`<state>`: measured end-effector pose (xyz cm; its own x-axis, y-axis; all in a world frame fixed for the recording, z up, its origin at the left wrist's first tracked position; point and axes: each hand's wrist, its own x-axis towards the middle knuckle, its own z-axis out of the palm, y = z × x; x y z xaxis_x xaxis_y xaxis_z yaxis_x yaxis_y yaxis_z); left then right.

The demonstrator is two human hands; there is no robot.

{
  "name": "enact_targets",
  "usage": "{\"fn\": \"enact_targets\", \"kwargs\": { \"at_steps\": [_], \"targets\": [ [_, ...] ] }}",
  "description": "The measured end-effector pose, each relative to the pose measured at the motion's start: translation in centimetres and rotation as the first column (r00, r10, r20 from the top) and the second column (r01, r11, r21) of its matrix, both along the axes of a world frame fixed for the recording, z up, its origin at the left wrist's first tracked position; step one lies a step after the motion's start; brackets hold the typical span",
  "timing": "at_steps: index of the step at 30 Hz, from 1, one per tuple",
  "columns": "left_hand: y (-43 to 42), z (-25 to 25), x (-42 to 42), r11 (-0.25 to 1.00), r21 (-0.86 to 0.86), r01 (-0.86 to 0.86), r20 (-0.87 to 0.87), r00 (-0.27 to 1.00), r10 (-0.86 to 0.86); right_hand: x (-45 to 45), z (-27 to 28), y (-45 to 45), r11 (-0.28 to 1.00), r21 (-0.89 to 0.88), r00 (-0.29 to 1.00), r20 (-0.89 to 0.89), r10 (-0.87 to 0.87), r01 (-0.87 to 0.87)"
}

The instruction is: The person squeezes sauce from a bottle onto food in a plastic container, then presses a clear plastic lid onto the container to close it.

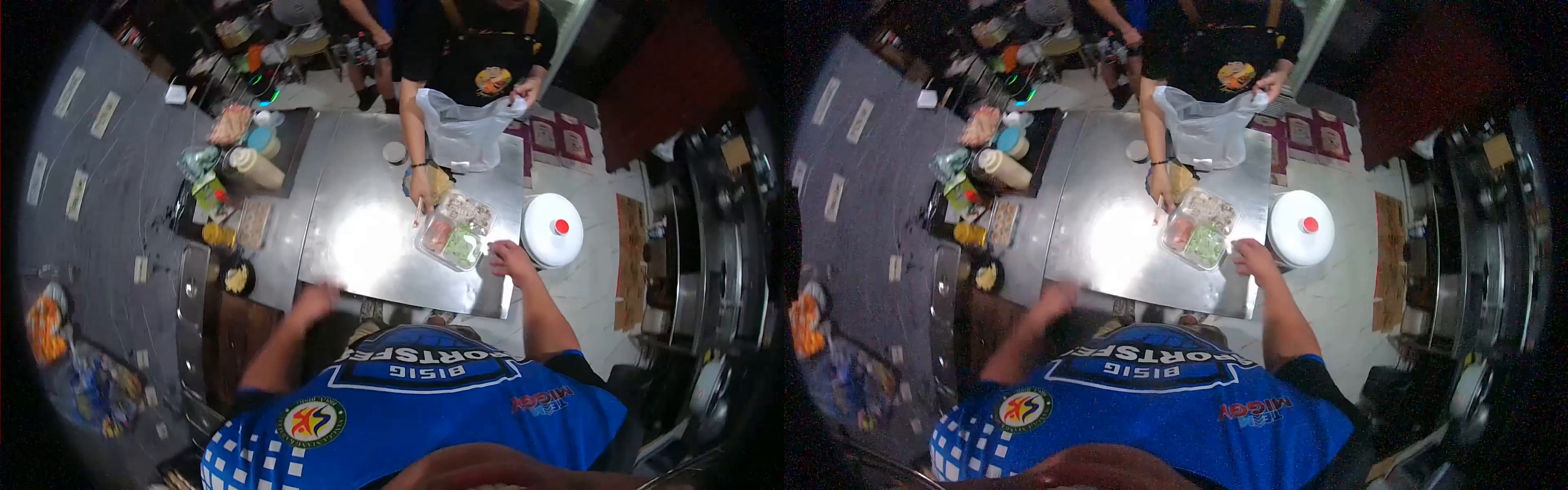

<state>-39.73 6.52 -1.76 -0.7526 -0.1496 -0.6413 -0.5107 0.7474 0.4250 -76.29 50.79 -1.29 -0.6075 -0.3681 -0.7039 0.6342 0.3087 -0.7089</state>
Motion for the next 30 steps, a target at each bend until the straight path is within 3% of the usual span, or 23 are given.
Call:
{"fn": "enact_targets", "kwargs": {
  "at_steps": [1, 2, 3, 5, 7, 9, 10, 11, 13, 14, 15, 16, 18, 19, 21, 22, 23, 24, 25, 27, 30],
  "targets": [
    [1.8, -5.7, 6.8, 0.996, -0.086, -0.007, -0.202, 0.979, -0.011, 1.2, 0.1, 2.1, 0.996, -0.008, 0.994, 0.064, 0.086, -0.086],
    [4.7, -3.6, 10.6, 0.965, 0.21, -0.157, -0.141, 0.972, 0.189, 3.1, -0.1, 4.3, 0.994, -0.068, 0.969, 0.227, 0.094, -0.08],
    [5.5, -10.7, 15.7, 0.983, 0.045, -0.178, 0.013, 0.984, 0.177, 5.8, -0.9, 6.5, 0.989, -0.132, 0.916, 0.385, 0.112, -0.065],
    [6.8, -12.7, 21.1, 0.945, 0.145, -0.292, 0.164, 0.949, 0.268, 13.3, -4.0, 11.0, 0.983, -0.138, 0.849, 0.5, 0.171, -0.118],
    [6.0, -12.7, 24.2, 0.903, 0.207, -0.376, 0.223, 0.917, 0.331, 23.1, -4.4, 13.1, 0.94, 0.025, 0.857, 0.419, 0.3, -0.342],
    [4.2, -12.6, 25.8, 0.868, 0.239, -0.434, 0.227, 0.895, 0.385, 34.0, -23.7, 22.3, 0.793, -0.053, 0.783, 0.127, 0.608, -0.607],
    [3.0, -12.7, 26.1, 0.854, 0.25, -0.456, 0.216, 0.886, 0.41, 37.0, -19.5, 18.1, 0.674, 0.305, 0.73, 0.127, 0.671, -0.673],
    [1.9, -13.0, 26.4, 0.838, 0.264, -0.477, 0.201, 0.877, 0.436, 38.3, -16.7, 14.3, 0.588, 0.474, 0.72, 0.156, 0.676, -0.655],
    [-0.1, -13.6, 26.6, 0.813, 0.288, -0.506, 0.174, 0.863, 0.475, 40.2, -14.3, 8.4, 0.535, 0.609, 0.75, 0.154, 0.644, -0.585],
    [-0.9, -13.6, 26.6, 0.8, 0.3, -0.52, 0.164, 0.854, 0.494, 40.9, -13.6, 6.1, 0.606, 0.597, 0.799, 0.102, 0.593, -0.526],
    [-1.5, -13.6, 26.3, 0.789, 0.314, -0.527, 0.154, 0.849, 0.506, 41.8, -15.2, 5.1, 0.878, 0.35, 0.92, -0.093, 0.38, -0.327],
    [-2.2, -13.4, 25.9, 0.788, 0.324, -0.524, 0.143, 0.85, 0.507, 42.3, -17.1, 4.1, 0.996, 0.028, 0.973, -0.212, 0.087, -0.083],
    [-2.9, -13.2, 25.6, 0.783, 0.342, -0.519, 0.127, 0.851, 0.509, 41.0, -14.9, 1.0, 0.982, -0.164, 0.993, 0.08, -0.085, 0.097],
    [-3.2, -13.0, 25.7, 0.787, 0.347, -0.51, 0.122, 0.856, 0.502, 40.1, -16.0, 0.1, 0.977, -0.18, 0.992, 0.08, -0.099, 0.112],
    [-3.2, -12.4, 26.0, 0.798, 0.35, -0.49, 0.12, 0.869, 0.481, 39.4, -20.5, -0.4, 0.909, -0.038, 0.811, 0.469, -0.35, 0.415],
    [-2.9, -12.1, 26.3, 0.805, 0.349, -0.479, 0.122, 0.875, 0.468, 38.6, -22.9, -0.1, 0.904, -0.05, 0.808, 0.472, -0.352, 0.424],
    [-2.7, -11.9, 26.7, 0.813, 0.349, -0.465, 0.121, 0.883, 0.453, 38.0, -25.1, 0.4, 0.965, 0.2, 0.983, 0.108, 0.151, -0.17],
    [-2.5, -11.9, 27.1, 0.823, 0.344, -0.452, 0.121, 0.89, 0.439, 36.7, -23.8, -0.6, 0.605, 0.588, 0.707, -0.076, 0.703, -0.537],
    [-2.3, -11.9, 27.7, 0.832, 0.338, -0.439, 0.123, 0.897, 0.424, 36.6, -22.2, -1.0, 0.516, 0.609, 0.623, -0.046, 0.781, -0.602],
    [-1.6, -12.4, 28.9, 0.848, 0.322, -0.42, 0.126, 0.907, 0.402, 35.8, -13.8, -3.8, 0.327, 0.64, 0.429, 0.004, 0.903, -0.695],
    [-0.1, -12.8, 29.6, 0.867, 0.305, -0.393, 0.101, 0.919, 0.381, 37.0, -14.8, -1.4, 0.279, 0.568, 0.314, -0.036, 0.949, -0.775]
  ]
}}
